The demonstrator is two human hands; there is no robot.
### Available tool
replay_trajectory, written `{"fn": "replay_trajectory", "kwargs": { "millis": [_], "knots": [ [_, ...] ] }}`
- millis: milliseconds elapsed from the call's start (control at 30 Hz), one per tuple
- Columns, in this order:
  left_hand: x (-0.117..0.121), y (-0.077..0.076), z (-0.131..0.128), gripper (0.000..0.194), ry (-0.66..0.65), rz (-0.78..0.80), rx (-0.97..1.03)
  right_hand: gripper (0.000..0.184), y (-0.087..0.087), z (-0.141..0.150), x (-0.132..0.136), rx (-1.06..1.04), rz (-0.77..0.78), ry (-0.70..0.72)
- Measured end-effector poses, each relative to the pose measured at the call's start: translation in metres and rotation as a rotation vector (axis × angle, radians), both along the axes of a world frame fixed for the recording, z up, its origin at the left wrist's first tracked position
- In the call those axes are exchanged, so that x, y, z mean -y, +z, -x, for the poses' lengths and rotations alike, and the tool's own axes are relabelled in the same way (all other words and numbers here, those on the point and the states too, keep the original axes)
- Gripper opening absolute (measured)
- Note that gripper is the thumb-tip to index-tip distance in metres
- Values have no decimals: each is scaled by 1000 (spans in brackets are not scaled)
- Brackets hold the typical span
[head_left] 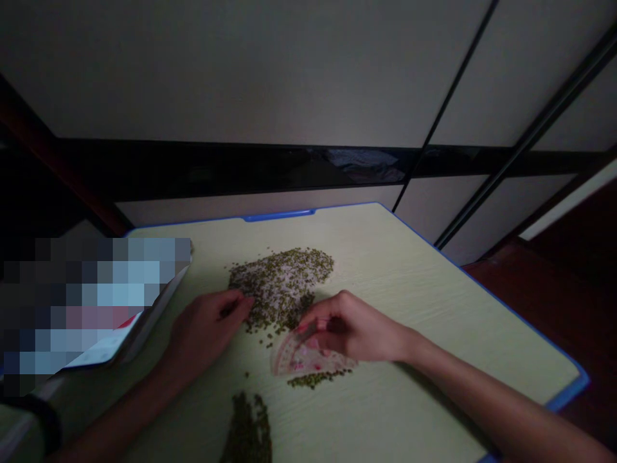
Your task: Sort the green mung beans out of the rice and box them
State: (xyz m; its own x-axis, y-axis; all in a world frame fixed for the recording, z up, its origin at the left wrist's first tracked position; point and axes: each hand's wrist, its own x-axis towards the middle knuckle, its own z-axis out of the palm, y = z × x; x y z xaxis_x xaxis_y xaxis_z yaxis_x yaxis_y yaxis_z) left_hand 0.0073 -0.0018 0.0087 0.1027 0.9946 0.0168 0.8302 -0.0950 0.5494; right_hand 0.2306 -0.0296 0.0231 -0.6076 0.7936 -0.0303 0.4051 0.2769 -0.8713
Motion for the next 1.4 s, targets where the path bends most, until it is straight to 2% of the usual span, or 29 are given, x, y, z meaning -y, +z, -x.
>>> {"fn": "replay_trajectory", "kwargs": {
  "millis": [100, 233, 400, 533, 667, 900, 1100, 1300, 1400],
  "knots": [
    [0, 0, 0, 35, -4, 0, -17, 19, 0, -10, -7, -117, 132, -90],
    [2, 0, 0, 35, -6, -5, -16, 15, 0, -36, -5, -105, 208, -186],
    [3, 2, -1, 33, -10, -26, -28, 16, -4, -69, 22, -40, 189, -412],
    [4, 6, -3, 32, -19, -50, -44, 17, -7, -75, 43, 92, 157, -546],
    [4, 7, -3, 32, -17, -48, -49, 15, -7, -60, 52, 160, 129, -568],
    [4, 6, -3, 32, -21, -59, -43, 8, -5, -13, 52, 292, 17, -542],
    [4, 5, -3, 33, -13, -68, -41, 7, -6, 14, 52, 307, -3, -483],
    [3, 2, -3, 33, -12, -77, -37, 8, -7, 29, 53, 242, 5, -477],
    [3, 2, -3, 33, -13, -82, -37, 6, -6, 32, 53, 42, 147, -405]
  ]
}}
